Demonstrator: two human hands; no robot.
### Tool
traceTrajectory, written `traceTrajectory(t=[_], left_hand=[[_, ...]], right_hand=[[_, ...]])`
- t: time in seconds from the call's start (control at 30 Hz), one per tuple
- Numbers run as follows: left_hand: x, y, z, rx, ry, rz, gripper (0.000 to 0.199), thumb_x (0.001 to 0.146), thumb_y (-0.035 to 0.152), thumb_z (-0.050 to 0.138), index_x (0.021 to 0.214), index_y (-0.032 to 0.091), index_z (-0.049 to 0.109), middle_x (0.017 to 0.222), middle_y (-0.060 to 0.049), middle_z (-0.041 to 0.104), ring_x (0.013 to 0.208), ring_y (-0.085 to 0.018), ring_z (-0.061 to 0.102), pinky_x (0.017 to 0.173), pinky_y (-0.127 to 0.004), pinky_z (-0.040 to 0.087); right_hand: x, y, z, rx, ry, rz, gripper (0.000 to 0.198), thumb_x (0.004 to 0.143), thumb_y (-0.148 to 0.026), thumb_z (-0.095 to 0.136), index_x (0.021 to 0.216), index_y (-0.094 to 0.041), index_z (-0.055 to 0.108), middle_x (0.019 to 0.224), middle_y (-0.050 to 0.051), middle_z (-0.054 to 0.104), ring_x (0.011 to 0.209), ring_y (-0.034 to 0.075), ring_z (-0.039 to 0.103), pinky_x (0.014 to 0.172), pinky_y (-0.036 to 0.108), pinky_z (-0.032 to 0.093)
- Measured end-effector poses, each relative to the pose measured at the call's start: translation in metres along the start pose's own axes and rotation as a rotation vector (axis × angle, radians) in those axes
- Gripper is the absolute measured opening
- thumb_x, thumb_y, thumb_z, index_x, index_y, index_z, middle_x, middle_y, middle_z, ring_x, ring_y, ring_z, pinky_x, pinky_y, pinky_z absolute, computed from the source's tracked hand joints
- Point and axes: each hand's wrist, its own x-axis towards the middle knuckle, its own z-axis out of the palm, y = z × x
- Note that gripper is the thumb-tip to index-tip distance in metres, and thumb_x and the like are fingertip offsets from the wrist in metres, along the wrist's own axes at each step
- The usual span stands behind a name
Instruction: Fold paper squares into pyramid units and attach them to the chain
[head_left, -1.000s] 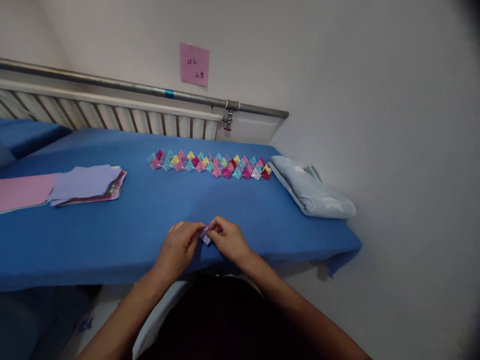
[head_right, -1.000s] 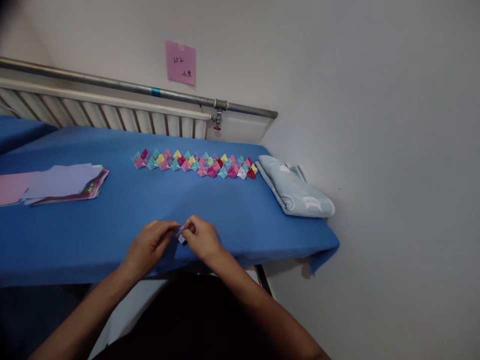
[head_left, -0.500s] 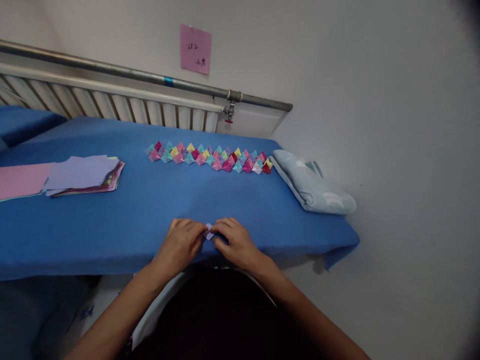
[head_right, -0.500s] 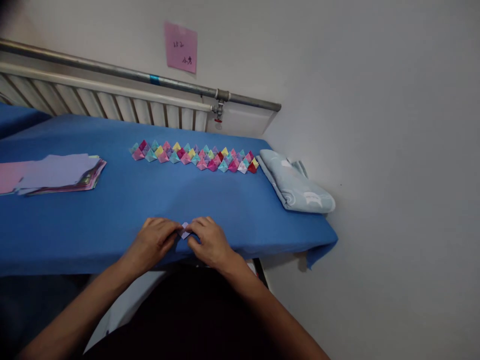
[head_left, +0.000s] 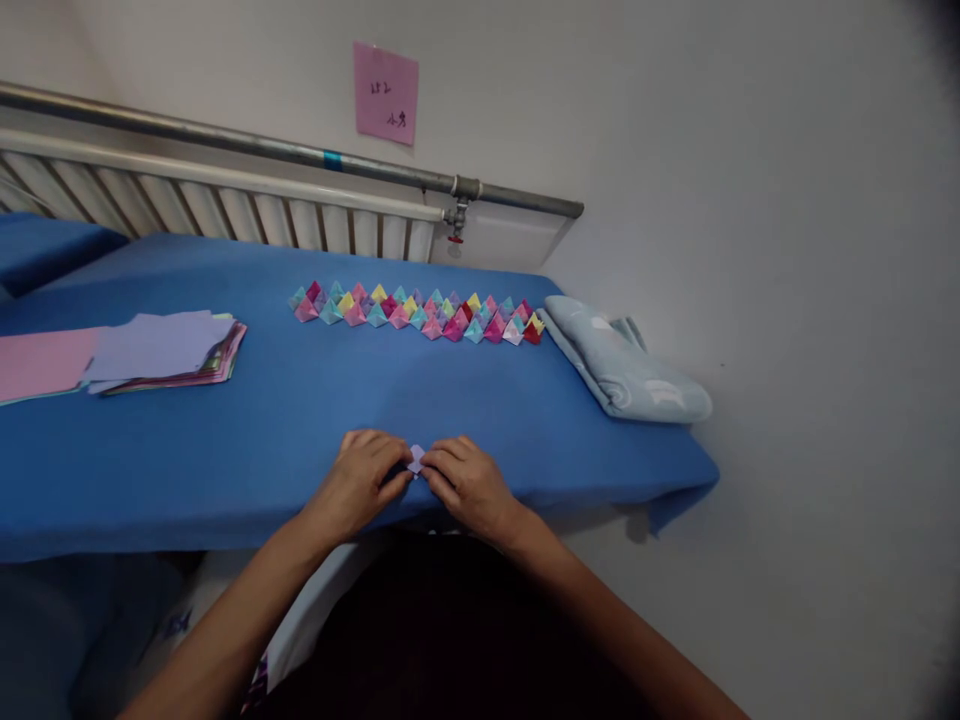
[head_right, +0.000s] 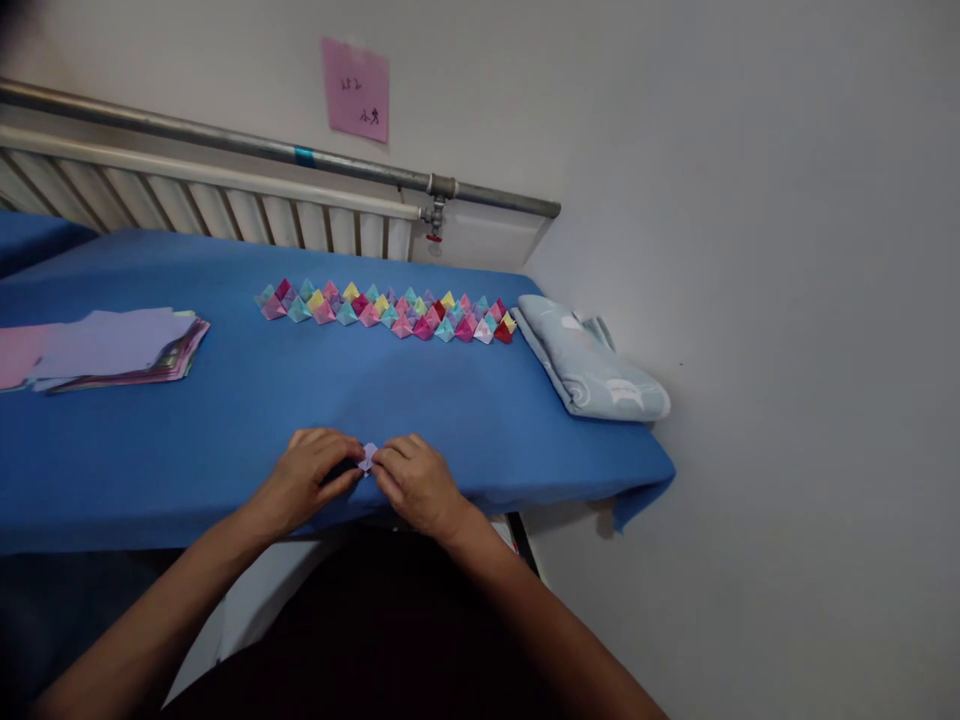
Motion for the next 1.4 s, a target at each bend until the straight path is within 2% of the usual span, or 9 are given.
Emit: traceTrajectory(t=[0.2, 0.47, 0.7, 0.9, 1.2, 1.4], left_hand=[[0.0, -0.004, 0.003, 0.041, 0.037, 0.054, 0.016, 0.09, 0.029, 0.051, 0.093, 0.022, 0.065, 0.097, -0.004, 0.069, 0.091, -0.019, 0.057, 0.083, -0.035, 0.036], [-0.001, -0.006, 0.005, 0.135, 0.064, 0.077, 0.018, 0.092, 0.027, 0.049, 0.091, 0.021, 0.066, 0.095, -0.004, 0.07, 0.088, -0.019, 0.056, 0.082, -0.036, 0.034], [0.004, -0.001, 0.002, 0.175, -0.002, -0.098, 0.023, 0.092, 0.032, 0.048, 0.083, 0.021, 0.067, 0.085, -0.003, 0.065, 0.084, -0.02, 0.053, 0.076, -0.034, 0.033], [0.01, 0.008, 0.0, 0.227, -0.056, -0.237, 0.026, 0.091, 0.033, 0.047, 0.079, 0.021, 0.067, 0.082, -0.004, 0.064, 0.083, -0.022, 0.054, 0.075, -0.036, 0.033], [0.028, 0.024, -0.009, 0.248, -0.227, -0.5, 0.026, 0.088, 0.034, 0.048, 0.082, 0.02, 0.069, 0.095, -0.007, 0.069, 0.097, -0.026, 0.058, 0.081, -0.038, 0.036], [0.033, 0.024, -0.012, 0.249, -0.265, -0.544, 0.028, 0.088, 0.037, 0.048, 0.083, 0.02, 0.069, 0.095, -0.008, 0.071, 0.098, -0.028, 0.06, 0.082, -0.039, 0.038]], right_hand=[[0.0, -0.001, 0.002, -0.052, 0.005, 0.032, 0.023, 0.096, -0.024, 0.043, 0.094, -0.018, 0.065, 0.09, 0.008, 0.065, 0.085, 0.019, 0.055, 0.08, 0.033, 0.043], [0.0, -0.002, 0.004, -0.065, 0.03, 0.09, 0.016, 0.092, -0.017, 0.047, 0.087, -0.019, 0.062, 0.087, 0.006, 0.063, 0.083, 0.019, 0.054, 0.077, 0.031, 0.043], [0.006, -0.006, 0.005, -0.017, 0.059, 0.218, 0.011, 0.089, -0.018, 0.052, 0.079, -0.019, 0.057, 0.087, 0.005, 0.06, 0.084, 0.018, 0.054, 0.077, 0.03, 0.043], [0.011, -0.007, 0.006, -0.028, 0.075, 0.316, 0.016, 0.089, -0.021, 0.055, 0.074, -0.019, 0.055, 0.083, 0.004, 0.059, 0.082, 0.017, 0.054, 0.076, 0.029, 0.041], [0.017, -0.008, 0.004, -0.046, 0.042, 0.391, 0.018, 0.086, -0.02, 0.059, 0.07, -0.019, 0.053, 0.081, 0.002, 0.059, 0.079, 0.015, 0.053, 0.073, 0.027, 0.04], [0.019, -0.009, 0.002, -0.053, 0.03, 0.402, 0.018, 0.086, -0.02, 0.06, 0.068, -0.019, 0.054, 0.079, 0.002, 0.058, 0.077, 0.015, 0.052, 0.071, 0.027, 0.039]])
